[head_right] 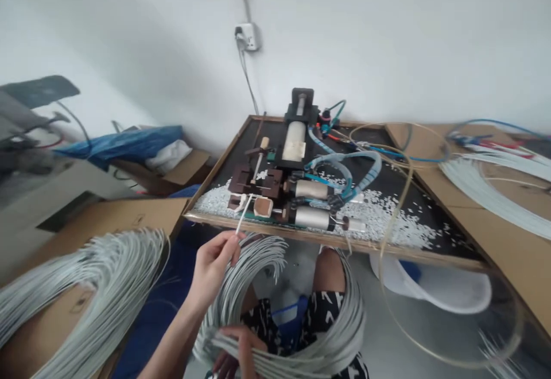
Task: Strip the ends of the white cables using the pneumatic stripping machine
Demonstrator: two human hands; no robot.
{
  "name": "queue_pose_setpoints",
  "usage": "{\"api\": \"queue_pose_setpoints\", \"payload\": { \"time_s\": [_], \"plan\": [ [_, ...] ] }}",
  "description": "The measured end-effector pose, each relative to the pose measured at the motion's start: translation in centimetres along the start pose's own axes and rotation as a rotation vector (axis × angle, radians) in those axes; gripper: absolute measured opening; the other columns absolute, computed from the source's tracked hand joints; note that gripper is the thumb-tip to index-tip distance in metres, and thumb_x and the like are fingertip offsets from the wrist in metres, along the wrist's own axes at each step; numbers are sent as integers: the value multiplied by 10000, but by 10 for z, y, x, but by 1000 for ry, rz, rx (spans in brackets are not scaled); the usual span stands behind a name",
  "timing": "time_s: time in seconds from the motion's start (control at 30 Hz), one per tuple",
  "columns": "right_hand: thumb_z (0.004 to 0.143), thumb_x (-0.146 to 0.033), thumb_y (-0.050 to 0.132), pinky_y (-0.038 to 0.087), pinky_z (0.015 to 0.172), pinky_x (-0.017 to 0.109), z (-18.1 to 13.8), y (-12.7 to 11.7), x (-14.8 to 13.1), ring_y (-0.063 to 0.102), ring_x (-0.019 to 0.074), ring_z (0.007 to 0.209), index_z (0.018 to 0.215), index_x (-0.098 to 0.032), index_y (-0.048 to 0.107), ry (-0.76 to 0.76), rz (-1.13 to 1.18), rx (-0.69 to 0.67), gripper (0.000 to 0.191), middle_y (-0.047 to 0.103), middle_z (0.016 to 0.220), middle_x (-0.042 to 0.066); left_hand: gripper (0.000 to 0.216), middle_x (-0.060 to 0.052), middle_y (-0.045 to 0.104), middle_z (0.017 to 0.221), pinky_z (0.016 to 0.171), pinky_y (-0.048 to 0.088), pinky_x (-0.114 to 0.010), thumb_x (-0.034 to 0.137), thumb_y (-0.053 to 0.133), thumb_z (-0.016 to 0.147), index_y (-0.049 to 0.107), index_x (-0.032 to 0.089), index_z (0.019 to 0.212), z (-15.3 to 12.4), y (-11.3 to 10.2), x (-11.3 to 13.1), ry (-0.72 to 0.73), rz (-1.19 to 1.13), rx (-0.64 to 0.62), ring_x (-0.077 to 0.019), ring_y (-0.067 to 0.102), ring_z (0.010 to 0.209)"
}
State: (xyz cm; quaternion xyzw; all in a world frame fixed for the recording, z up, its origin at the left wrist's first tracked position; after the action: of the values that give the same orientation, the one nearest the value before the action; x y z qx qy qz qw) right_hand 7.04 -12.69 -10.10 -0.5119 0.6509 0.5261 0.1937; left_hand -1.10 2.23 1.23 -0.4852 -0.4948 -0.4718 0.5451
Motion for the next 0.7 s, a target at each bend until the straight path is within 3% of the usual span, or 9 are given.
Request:
{"api": "queue_pose_setpoints", "payload": {
  "time_s": [0.3, 0.7],
  "plan": [
    [835, -882, 393, 484, 495, 293, 9, -9, 18, 695, 215, 507, 1047, -179, 763, -14, -20, 44, 822, 773, 666, 92, 313, 58, 503, 529, 483, 305, -223, 473, 692, 886, 723, 162, 899, 21, 15, -21, -33, -123, 70, -95, 398, 462],
    [848, -865, 399, 376, 483, 282, 17, -8, 12, 642, 203, 468, 1027, -208, 780, -45, 27, 63, 780, 732, 601, 67, 308, 57, 489, 490, 453, 293, -211, 439, 742, 801, 729, 137, 860, 28, 20, -20, -106, -241, 95, -85, 375, 441]
  ]
}}
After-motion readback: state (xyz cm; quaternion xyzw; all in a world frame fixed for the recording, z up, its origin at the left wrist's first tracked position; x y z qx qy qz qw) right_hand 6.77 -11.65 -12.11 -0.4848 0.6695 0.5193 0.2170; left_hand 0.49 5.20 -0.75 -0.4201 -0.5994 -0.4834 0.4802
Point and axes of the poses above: each hand's wrist, its own z-axis towards the middle knuckle, its own y-axis out of the palm, x = y × z, the point moved 4 cm from there along z, towards the middle knuckle
